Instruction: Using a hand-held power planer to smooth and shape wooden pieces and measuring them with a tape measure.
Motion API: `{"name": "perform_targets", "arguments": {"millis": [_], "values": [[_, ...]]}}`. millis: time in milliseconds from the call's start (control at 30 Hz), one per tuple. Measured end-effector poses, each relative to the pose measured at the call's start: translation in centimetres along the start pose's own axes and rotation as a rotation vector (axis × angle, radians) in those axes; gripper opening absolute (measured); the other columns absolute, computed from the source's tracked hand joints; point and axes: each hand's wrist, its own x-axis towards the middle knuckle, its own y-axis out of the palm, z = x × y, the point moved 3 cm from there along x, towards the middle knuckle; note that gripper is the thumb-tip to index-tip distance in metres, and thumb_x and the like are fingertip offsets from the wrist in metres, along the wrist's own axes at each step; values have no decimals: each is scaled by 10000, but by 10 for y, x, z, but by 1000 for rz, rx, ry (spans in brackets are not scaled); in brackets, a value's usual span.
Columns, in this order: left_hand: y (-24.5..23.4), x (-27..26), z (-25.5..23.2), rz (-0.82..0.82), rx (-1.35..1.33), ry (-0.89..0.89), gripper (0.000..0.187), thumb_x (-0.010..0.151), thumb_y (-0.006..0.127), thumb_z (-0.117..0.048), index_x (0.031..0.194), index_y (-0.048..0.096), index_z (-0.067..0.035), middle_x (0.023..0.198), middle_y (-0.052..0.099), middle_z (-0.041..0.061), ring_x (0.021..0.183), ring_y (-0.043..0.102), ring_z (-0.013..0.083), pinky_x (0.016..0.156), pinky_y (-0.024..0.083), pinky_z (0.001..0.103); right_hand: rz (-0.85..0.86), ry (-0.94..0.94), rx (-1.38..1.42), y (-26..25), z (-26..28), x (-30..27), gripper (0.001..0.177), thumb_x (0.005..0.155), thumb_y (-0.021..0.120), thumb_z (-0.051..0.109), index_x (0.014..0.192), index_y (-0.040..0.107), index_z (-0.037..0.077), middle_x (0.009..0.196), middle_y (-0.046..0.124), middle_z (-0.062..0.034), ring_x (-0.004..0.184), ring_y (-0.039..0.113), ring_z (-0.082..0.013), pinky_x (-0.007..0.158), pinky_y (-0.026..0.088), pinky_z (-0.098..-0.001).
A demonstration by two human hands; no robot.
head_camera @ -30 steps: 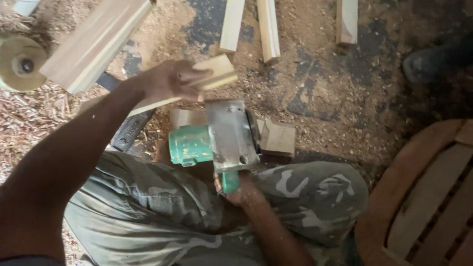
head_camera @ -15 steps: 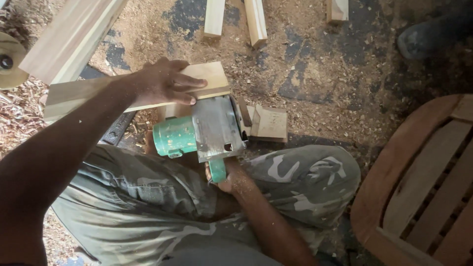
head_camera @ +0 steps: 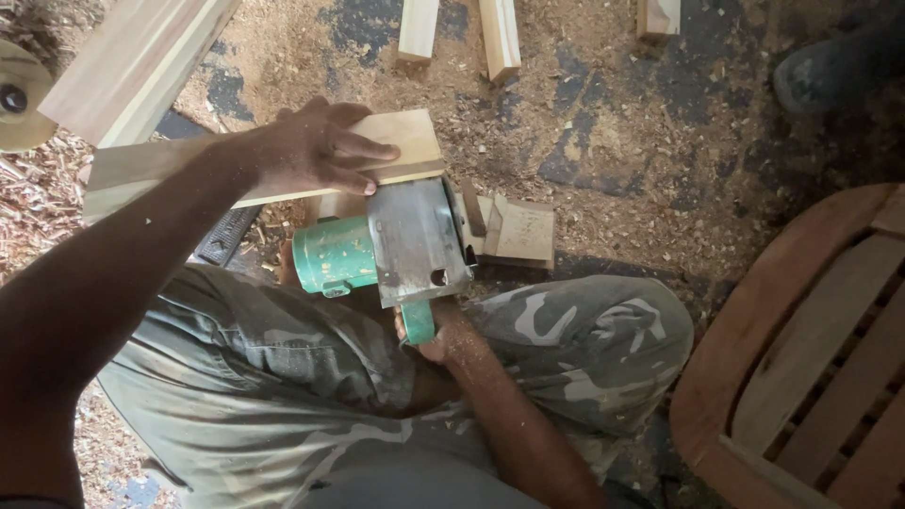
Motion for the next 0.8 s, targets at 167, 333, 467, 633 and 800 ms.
{"name": "perform_targets", "arguments": {"millis": [167, 333, 467, 633, 800], "values": [[12, 6, 20, -41, -4, 206, 465, 896, 691, -493, 1348, 683, -384, 1705, 298, 116, 1496, 325, 410, 1226, 320, 526, 39, 17, 39, 1, 0, 0, 290, 1029, 547, 302, 1046, 597, 17, 767, 620, -102, 516, 615, -213, 437, 541, -334], [3, 1, 7, 8, 12, 19, 568, 862, 716, -521, 1405, 627, -382, 1681, 275, 121, 1412, 334, 418, 1148, 321, 565, 34, 54, 109, -3, -2, 0, 332, 1028, 532, 358, 1037, 611, 36, 780, 632, -104, 543, 624, -221, 451, 540, -344], [7, 0, 9, -20, 55, 81, 582, 838, 711, -551, 1394, 626, -404, 1684, 285, 106, 1356, 376, 429, 1128, 371, 558, -9, 117, 89, -19, -8, 8, 373, 1007, 525, 393, 1000, 625, 34, 776, 637, -115, 565, 627, -238, 489, 540, -347], [8, -1, 7, -30, 76, 31, 599, 808, 735, -563, 1380, 628, -424, 1678, 303, 53, 1337, 396, 381, 1139, 339, 591, 38, 159, 128, -27, -13, 12, 380, 994, 517, 393, 988, 616, 26, 770, 639, -118, 574, 625, -246, 518, 543, -348], [10, -7, 5, -29, -7, 24, 583, 824, 709, -554, 1389, 622, -436, 1706, 283, 12, 1303, 422, 365, 1140, 353, 578, 18, 55, -28, -8, -1, 1, 335, 1031, 537, 347, 1026, 608, 20, 759, 626, -107, 543, 610, -229, 474, 533, -355]]}}
